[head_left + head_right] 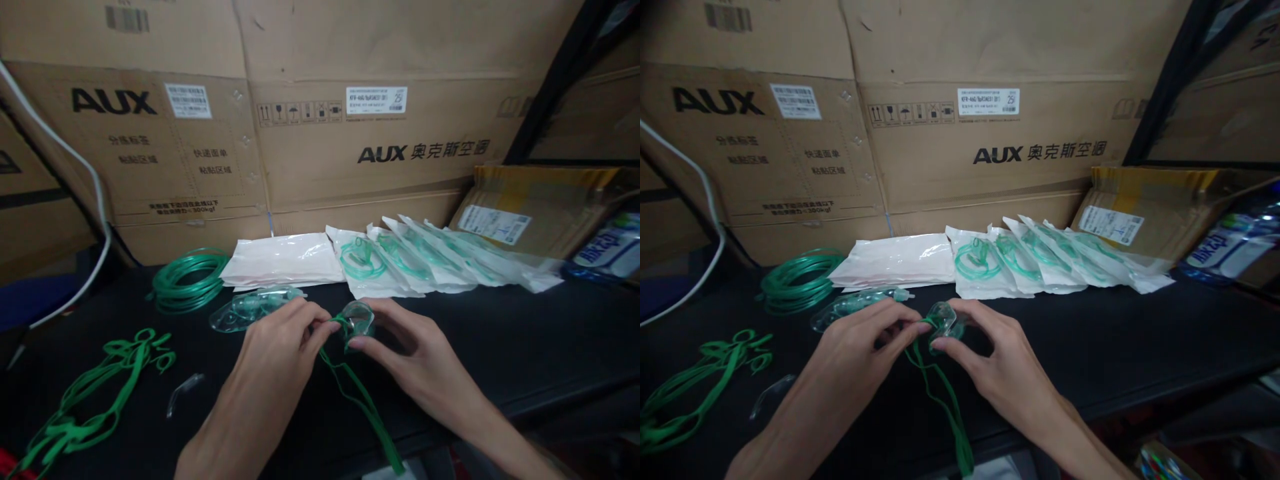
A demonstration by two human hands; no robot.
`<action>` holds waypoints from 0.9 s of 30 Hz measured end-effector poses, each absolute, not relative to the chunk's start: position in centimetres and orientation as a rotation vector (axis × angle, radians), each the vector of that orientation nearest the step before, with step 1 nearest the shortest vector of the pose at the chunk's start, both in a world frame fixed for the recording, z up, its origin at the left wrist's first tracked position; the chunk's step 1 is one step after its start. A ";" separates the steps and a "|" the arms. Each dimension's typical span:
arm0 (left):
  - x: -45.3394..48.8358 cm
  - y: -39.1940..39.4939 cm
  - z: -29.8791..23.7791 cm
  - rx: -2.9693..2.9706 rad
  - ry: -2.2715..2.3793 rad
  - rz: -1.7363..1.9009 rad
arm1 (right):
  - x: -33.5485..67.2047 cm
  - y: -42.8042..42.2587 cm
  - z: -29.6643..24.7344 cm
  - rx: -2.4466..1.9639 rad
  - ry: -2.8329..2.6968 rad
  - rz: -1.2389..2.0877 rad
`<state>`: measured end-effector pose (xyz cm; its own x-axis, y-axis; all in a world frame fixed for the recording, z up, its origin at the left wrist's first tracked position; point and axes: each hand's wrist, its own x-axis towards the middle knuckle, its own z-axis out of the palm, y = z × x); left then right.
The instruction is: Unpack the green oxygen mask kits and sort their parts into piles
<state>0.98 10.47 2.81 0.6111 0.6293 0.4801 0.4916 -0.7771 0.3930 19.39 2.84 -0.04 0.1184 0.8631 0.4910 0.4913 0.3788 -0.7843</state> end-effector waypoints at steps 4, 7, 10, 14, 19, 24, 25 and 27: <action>0.0 11.0 3.4 2.665 1.016 0.759 | 19.6 3.0 -0.4 -1.314 -1.580 0.205; -1.1 11.5 3.8 2.694 1.049 0.677 | 19.9 3.2 -0.6 -1.344 -1.571 0.074; -1.8 11.8 4.0 2.688 1.040 0.683 | 19.9 3.2 -0.7 -1.368 -1.548 0.029; -1.5 11.7 4.2 2.600 0.963 0.793 | 19.7 3.0 -0.5 -1.316 -1.630 0.042; -0.7 11.4 4.2 2.501 0.850 0.943 | 19.4 2.8 -0.2 -1.244 -1.730 0.045; 0.1 10.6 3.9 2.500 0.859 0.843 | 19.3 2.5 -0.3 -1.187 -1.783 0.028; 0.2 10.3 3.8 2.508 0.873 0.822 | 19.3 2.5 -0.5 -1.186 -1.788 0.002; 0.2 10.0 3.6 2.548 0.878 0.803 | 19.4 2.6 -0.9 -1.194 -1.806 -0.053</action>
<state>0.25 9.97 3.61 0.6516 0.6430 0.4024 0.4582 -0.7564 0.4667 19.37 2.55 -0.85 -0.0861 0.6972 0.7117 0.7375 0.5249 -0.4250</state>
